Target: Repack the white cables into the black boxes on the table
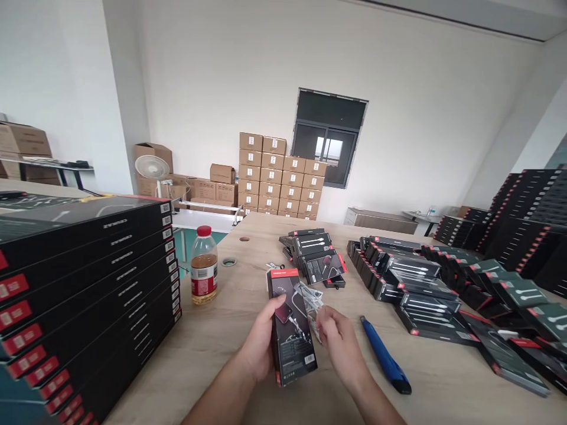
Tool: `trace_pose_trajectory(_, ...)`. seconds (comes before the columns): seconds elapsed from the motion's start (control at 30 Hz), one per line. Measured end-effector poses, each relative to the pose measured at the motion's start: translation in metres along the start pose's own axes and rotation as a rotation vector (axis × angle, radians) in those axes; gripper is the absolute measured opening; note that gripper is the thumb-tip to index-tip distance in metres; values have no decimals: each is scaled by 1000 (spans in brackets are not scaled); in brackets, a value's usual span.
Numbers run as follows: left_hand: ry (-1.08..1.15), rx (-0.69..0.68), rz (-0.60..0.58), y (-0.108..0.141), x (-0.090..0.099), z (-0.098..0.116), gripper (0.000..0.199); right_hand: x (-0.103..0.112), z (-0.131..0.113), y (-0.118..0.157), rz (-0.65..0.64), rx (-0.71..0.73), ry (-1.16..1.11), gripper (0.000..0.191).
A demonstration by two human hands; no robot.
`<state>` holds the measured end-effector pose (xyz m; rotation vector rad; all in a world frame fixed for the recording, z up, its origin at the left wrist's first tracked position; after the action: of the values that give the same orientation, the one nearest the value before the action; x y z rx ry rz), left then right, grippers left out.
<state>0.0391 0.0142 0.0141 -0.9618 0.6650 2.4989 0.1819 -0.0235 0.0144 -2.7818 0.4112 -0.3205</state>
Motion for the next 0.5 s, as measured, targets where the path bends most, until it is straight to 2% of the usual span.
trace_pose_trajectory(0.1, -51, 56, -32, 1, -1, -2, 39, -1, -3, 4, -50, 99, 326, 40)
trace_pose_trajectory(0.17, -89, 96, -53, 0, -1, -4, 45, -2, -2, 7, -101, 136, 442, 39)
trace_pose_trajectory(0.33, -266, 157, 31, 1, 8, -2, 46, 0, -1, 6, -227, 268, 411, 49)
trace_pose_trajectory(0.4, -298, 182, 6, 4, 9, -1, 45, 8, 0, 0, -183, 253, 365, 52)
trace_pose_trajectory(0.5, -380, 279, -78, 11, 7, -5, 42, 34, 2, -10, 85, 133, 180, 53)
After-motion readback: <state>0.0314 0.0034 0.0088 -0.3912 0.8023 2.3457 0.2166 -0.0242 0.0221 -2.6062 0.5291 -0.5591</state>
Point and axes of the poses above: each hand's wrist, its own y-axis away from the middle knuckle, its own x-axis out of the back of the hand, z = x × y, the point moved 3 cm from there along -y, towards the middle knuckle, and after that the axes turned 1 degree about -y, right-handed, at the moved point
